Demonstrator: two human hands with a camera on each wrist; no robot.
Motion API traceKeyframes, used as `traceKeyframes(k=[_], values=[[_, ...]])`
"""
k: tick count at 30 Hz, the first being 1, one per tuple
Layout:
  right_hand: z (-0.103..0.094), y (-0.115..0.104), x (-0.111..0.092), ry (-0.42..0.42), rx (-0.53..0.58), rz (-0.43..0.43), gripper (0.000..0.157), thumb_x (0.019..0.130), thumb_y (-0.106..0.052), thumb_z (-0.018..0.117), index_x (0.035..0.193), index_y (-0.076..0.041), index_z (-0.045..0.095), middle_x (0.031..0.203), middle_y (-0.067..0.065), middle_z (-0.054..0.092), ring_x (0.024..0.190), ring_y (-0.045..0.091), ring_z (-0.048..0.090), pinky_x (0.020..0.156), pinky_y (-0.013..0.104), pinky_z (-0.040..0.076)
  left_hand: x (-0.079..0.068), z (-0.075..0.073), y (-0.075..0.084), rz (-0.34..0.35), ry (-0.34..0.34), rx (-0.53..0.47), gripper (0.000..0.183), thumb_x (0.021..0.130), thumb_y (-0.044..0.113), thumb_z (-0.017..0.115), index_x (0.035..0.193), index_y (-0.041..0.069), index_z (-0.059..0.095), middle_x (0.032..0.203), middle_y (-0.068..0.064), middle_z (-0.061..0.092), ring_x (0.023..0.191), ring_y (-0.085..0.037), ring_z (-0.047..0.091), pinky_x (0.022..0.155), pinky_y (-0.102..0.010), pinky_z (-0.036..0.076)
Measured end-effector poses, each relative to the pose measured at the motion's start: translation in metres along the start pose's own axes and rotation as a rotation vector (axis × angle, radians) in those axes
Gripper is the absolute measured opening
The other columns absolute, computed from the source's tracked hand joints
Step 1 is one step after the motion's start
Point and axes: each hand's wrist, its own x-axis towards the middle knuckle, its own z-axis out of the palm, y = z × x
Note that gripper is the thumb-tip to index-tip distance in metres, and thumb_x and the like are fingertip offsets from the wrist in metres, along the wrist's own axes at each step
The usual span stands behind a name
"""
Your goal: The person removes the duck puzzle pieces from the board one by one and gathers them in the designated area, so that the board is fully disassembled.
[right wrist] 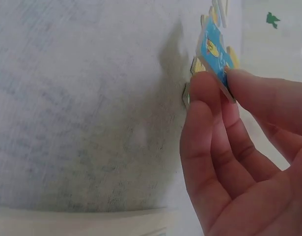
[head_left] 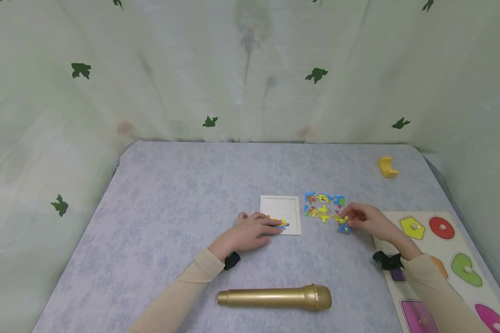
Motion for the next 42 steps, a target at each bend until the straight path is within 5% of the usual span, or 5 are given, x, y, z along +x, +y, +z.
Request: traceKeyframes(k=[8,27,33,42], values=[[0.009,0.006,-0.002,-0.085,-0.045,-0.014,0.012,0.089,0.000,0.063,0.098,-0.007,0.065,0.081,0.000,0.054,0.073,0.013,0.050,0.065,0.026,0.044,0.000,0.004,-0.002,0.008,0.021,-0.013,0.038,0.098,0.024,0.055,0.136,0.028,0.056,0.145,0.014,0.042,0.131,-0.017,0.034,0.091,-0.051,0.025],[0.021,-0.008,0.002,0.002,-0.363,-0.037,0.017,0.082,0.004,0.067,0.090,-0.010,0.063,0.074,-0.003,0.046,0.065,0.012,0.041,0.057,0.029,0.035,-0.012,0.004,-0.007,0.079,0.085,-0.076,0.036,0.099,0.025,0.054,0.134,0.019,0.059,0.144,0.006,0.046,0.135,-0.016,0.035,0.098,-0.054,0.023],[0.029,-0.016,0.011,0.006,-0.234,-0.093,0.017,0.083,0.002,0.070,0.093,-0.008,0.063,0.076,-0.004,0.051,0.068,0.012,0.047,0.059,0.028,0.042,-0.019,0.007,-0.012,0.080,0.116,-0.024,0.036,0.099,0.025,0.054,0.134,0.019,0.059,0.147,0.002,0.042,0.137,-0.022,0.031,0.100,-0.056,0.024],[0.061,-0.051,0.049,-0.083,-0.093,-0.257,0.020,0.083,0.004,0.068,0.102,0.000,0.064,0.090,0.003,0.061,0.080,0.016,0.055,0.066,0.028,0.047,-0.022,0.004,-0.014,0.059,0.120,-0.015,0.036,0.096,0.023,0.058,0.132,0.020,0.061,0.147,0.000,0.042,0.136,-0.024,0.033,0.100,-0.056,0.025]])
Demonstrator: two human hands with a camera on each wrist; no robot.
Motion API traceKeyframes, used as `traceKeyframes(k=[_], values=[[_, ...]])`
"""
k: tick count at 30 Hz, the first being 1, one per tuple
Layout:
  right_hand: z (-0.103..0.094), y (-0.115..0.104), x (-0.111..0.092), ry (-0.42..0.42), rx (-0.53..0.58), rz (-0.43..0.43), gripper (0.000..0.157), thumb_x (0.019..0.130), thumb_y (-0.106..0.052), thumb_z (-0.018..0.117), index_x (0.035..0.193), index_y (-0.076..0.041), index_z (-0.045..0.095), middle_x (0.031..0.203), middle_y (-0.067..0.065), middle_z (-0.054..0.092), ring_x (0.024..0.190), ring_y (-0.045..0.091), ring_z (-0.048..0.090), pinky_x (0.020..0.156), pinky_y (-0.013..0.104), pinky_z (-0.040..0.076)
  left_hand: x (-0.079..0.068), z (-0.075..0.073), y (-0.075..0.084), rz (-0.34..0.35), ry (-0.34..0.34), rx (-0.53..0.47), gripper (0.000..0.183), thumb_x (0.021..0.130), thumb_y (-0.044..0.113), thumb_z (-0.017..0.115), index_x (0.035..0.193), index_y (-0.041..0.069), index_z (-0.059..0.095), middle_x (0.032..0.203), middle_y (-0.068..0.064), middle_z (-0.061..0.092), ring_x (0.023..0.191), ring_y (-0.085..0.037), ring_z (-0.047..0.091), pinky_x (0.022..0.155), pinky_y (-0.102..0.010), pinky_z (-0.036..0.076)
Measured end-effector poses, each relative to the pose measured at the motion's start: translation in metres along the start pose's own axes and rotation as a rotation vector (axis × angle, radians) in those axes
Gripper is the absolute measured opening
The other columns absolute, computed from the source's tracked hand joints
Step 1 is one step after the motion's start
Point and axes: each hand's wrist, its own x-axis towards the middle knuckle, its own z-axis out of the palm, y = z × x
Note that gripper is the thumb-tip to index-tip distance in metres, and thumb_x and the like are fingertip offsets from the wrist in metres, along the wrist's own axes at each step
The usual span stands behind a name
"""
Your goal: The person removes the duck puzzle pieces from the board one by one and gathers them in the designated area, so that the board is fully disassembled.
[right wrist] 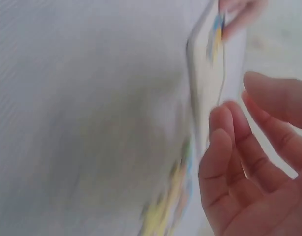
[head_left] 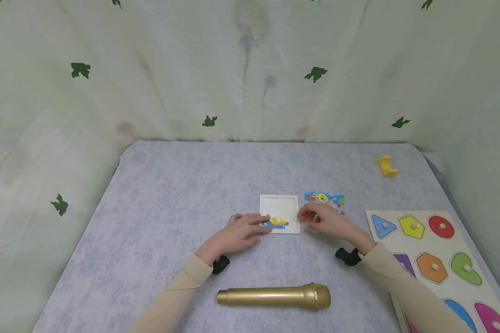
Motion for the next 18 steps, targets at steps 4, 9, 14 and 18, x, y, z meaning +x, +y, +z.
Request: traceKeyframes(k=[4,9,14,18], values=[[0.015,-0.010,0.020,-0.042,-0.004,-0.015,0.024,0.082,0.003,0.068,0.105,0.000,0.062,0.096,0.007,0.061,0.083,0.019,0.056,0.070,0.029,0.047,0.000,-0.001,-0.001,-0.007,-0.018,-0.032,0.036,0.097,0.022,0.057,0.133,0.020,0.060,0.148,0.001,0.041,0.137,-0.024,0.032,0.101,-0.057,0.023],[0.028,-0.016,0.035,-0.056,-0.044,0.009,0.026,0.080,0.003,0.067,0.105,-0.003,0.062,0.094,0.003,0.060,0.084,0.017,0.055,0.075,0.032,0.047,-0.001,0.000,-0.003,-0.005,-0.021,-0.061,0.037,0.097,0.020,0.057,0.133,0.019,0.060,0.148,0.000,0.041,0.138,-0.025,0.031,0.101,-0.058,0.021],[0.032,-0.018,0.041,-0.045,-0.057,0.030,0.027,0.078,0.004,0.065,0.103,-0.005,0.063,0.087,0.001,0.058,0.080,0.015,0.053,0.073,0.031,0.046,0.000,0.000,-0.003,-0.011,-0.030,-0.078,0.037,0.097,0.018,0.056,0.134,0.018,0.059,0.148,0.000,0.041,0.138,-0.027,0.030,0.102,-0.059,0.020],[0.033,-0.019,0.043,-0.029,-0.056,0.025,0.027,0.077,0.004,0.067,0.102,-0.005,0.064,0.084,0.001,0.055,0.077,0.015,0.050,0.071,0.031,0.044,0.001,-0.001,-0.004,-0.024,-0.055,-0.098,0.038,0.097,0.017,0.055,0.135,0.018,0.058,0.149,0.000,0.040,0.140,-0.028,0.027,0.103,-0.060,0.018]])
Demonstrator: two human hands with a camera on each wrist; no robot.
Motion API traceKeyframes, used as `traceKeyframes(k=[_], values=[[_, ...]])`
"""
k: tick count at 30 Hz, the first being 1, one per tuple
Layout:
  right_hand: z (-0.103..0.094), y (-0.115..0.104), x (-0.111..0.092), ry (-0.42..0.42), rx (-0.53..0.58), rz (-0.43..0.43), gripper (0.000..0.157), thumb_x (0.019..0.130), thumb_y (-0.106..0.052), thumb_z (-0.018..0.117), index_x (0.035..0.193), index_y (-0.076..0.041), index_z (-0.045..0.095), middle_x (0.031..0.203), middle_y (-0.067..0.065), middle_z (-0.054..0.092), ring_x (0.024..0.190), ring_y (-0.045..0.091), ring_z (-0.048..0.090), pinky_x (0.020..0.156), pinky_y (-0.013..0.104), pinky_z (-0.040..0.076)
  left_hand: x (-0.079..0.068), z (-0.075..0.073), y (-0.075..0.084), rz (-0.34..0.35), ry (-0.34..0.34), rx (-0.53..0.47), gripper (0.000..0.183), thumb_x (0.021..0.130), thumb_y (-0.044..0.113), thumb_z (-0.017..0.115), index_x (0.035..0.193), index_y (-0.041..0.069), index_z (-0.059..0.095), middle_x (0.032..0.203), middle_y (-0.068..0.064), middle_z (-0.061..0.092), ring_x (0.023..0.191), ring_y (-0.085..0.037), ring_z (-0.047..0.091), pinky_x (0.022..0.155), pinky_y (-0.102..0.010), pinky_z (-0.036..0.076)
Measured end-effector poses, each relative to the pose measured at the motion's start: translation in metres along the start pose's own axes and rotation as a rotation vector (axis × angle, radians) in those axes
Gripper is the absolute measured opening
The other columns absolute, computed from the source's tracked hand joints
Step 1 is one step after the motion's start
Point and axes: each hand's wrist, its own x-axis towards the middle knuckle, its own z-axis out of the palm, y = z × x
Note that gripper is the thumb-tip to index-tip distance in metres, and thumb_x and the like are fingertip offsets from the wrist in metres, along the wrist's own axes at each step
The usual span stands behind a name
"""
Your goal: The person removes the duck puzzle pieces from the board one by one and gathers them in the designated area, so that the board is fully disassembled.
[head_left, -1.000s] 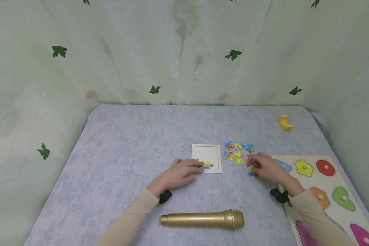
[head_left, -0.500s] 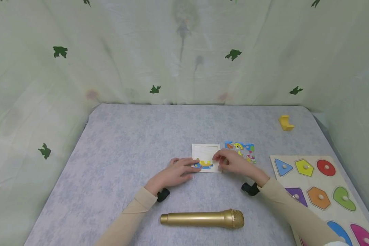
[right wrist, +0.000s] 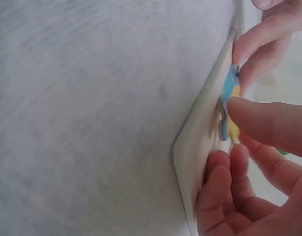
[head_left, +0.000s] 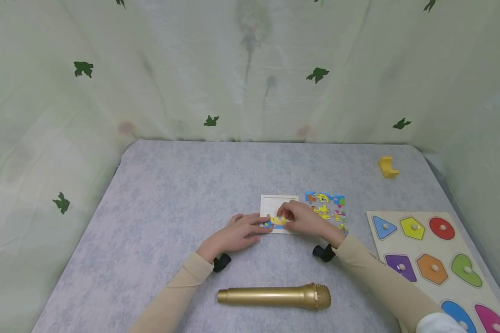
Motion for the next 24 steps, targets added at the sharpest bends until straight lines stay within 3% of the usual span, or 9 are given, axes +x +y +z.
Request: traceKeyframes(k=[6,14,24], values=[[0.001,0.002,0.001,0.005,0.023,-0.030,0.024,0.081,0.005,0.066,0.102,-0.006,0.064,0.089,0.003,0.054,0.076,0.013,0.052,0.070,0.029,0.046,0.000,-0.002,0.001,0.000,-0.010,-0.012,0.038,0.097,0.017,0.055,0.135,0.017,0.058,0.149,-0.001,0.040,0.140,-0.029,0.026,0.104,-0.061,0.017],[0.000,0.005,-0.002,-0.057,0.134,-0.053,0.024,0.086,0.007,0.061,0.103,-0.009,0.065,0.100,0.001,0.064,0.083,0.015,0.058,0.074,0.031,0.048,0.001,-0.002,0.001,-0.003,-0.011,-0.017,0.038,0.097,0.016,0.055,0.135,0.018,0.058,0.148,-0.001,0.041,0.139,-0.028,0.027,0.104,-0.061,0.017],[-0.027,0.028,-0.028,0.044,0.160,0.001,0.020,0.085,0.004,0.066,0.102,-0.007,0.066,0.095,0.001,0.065,0.078,0.016,0.056,0.070,0.030,0.047,0.000,-0.003,0.003,-0.013,-0.010,-0.025,0.038,0.097,0.014,0.055,0.135,0.015,0.058,0.148,-0.002,0.041,0.139,-0.028,0.027,0.104,-0.060,0.016]])
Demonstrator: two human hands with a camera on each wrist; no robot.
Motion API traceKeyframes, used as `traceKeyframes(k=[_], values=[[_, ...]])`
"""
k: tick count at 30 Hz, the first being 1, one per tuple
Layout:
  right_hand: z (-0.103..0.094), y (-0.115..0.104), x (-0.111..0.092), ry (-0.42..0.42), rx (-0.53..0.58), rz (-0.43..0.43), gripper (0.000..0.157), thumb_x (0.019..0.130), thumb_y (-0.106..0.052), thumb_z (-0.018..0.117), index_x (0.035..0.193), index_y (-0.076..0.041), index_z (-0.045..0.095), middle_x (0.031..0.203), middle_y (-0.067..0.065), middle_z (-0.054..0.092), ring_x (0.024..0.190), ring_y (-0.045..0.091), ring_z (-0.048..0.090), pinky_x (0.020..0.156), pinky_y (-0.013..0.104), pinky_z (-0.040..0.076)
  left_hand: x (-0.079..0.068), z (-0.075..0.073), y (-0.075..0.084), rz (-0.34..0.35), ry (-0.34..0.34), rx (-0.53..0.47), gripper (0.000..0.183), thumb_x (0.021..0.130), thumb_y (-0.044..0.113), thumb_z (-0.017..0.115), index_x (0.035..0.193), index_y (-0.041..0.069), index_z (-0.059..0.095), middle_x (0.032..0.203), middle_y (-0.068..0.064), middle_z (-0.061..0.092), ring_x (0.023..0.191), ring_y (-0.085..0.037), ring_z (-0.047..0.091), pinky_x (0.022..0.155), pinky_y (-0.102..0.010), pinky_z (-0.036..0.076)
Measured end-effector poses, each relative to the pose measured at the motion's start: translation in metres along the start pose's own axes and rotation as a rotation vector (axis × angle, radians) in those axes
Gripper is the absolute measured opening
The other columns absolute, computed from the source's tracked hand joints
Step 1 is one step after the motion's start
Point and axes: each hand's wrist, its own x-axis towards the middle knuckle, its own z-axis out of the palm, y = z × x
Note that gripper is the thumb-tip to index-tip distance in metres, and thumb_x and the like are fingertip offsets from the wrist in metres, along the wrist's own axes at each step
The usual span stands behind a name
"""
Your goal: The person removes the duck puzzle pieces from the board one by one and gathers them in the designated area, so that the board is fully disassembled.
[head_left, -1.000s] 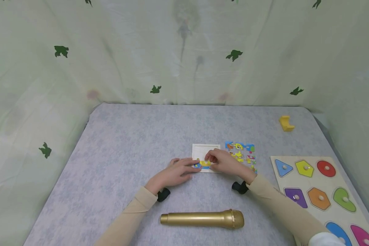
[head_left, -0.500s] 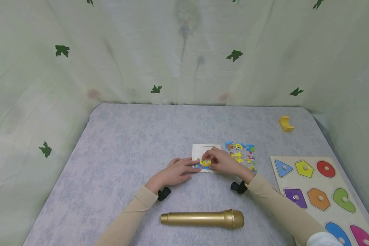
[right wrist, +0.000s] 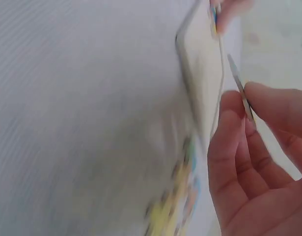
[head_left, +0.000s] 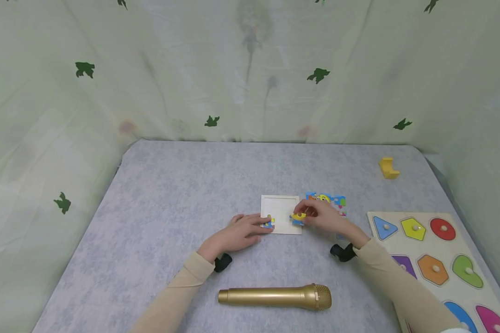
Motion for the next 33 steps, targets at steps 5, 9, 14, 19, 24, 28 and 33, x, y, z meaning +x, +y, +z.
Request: traceKeyframes(k=[5,9,14,19,24,28,33], values=[[-0.016,0.013,-0.023,0.043,0.006,0.028,0.018,0.087,0.002,0.066,0.105,-0.003,0.066,0.096,0.006,0.064,0.080,0.016,0.056,0.069,0.028,0.047,-0.001,0.000,0.000,0.001,0.001,0.003,0.038,0.097,0.015,0.055,0.135,0.015,0.058,0.148,-0.002,0.041,0.140,-0.028,0.026,0.104,-0.060,0.016],[-0.024,0.018,-0.037,0.036,0.019,0.084,0.016,0.088,-0.001,0.066,0.104,-0.003,0.066,0.097,0.006,0.064,0.080,0.016,0.055,0.069,0.027,0.047,-0.001,-0.001,0.001,0.002,0.000,0.005,0.038,0.097,0.015,0.054,0.135,0.015,0.057,0.148,-0.002,0.040,0.140,-0.029,0.025,0.104,-0.060,0.016],[-0.027,0.021,-0.047,-0.004,0.043,0.121,0.015,0.086,0.000,0.066,0.100,-0.005,0.067,0.095,0.006,0.064,0.082,0.017,0.056,0.069,0.027,0.048,-0.001,-0.002,0.002,0.008,0.003,-0.001,0.038,0.097,0.014,0.054,0.135,0.014,0.058,0.148,-0.002,0.041,0.140,-0.030,0.025,0.104,-0.060,0.016],[-0.024,0.023,-0.051,-0.016,-0.047,0.120,0.014,0.085,0.001,0.067,0.097,-0.007,0.066,0.089,0.005,0.064,0.076,0.013,0.055,0.065,0.027,0.047,-0.001,-0.001,0.002,0.013,0.007,0.006,0.037,0.097,0.014,0.054,0.134,0.014,0.058,0.148,-0.003,0.042,0.139,-0.030,0.026,0.103,-0.060,0.017],[-0.024,0.021,-0.051,-0.015,-0.130,0.075,0.019,0.083,0.006,0.069,0.096,-0.007,0.064,0.089,0.001,0.064,0.075,0.012,0.053,0.065,0.027,0.046,-0.001,-0.002,0.003,0.013,0.006,0.007,0.038,0.097,0.014,0.054,0.134,0.014,0.058,0.148,-0.003,0.041,0.139,-0.030,0.026,0.103,-0.060,0.017],[-0.023,0.019,-0.051,-0.019,-0.169,0.028,0.021,0.081,0.008,0.069,0.096,-0.006,0.063,0.090,-0.001,0.063,0.076,0.011,0.052,0.065,0.028,0.046,-0.001,-0.002,0.003,0.014,0.010,0.005,0.038,0.097,0.014,0.054,0.134,0.014,0.058,0.147,-0.003,0.042,0.139,-0.030,0.027,0.103,-0.060,0.017],[-0.021,0.017,-0.049,-0.013,-0.270,0.007,0.021,0.081,0.007,0.069,0.094,-0.009,0.064,0.088,-0.003,0.057,0.074,0.009,0.049,0.065,0.028,0.045,-0.002,-0.001,0.003,0.021,0.016,0.013,0.039,0.097,0.014,0.054,0.135,0.014,0.057,0.148,-0.003,0.041,0.139,-0.031,0.026,0.103,-0.060,0.016]])
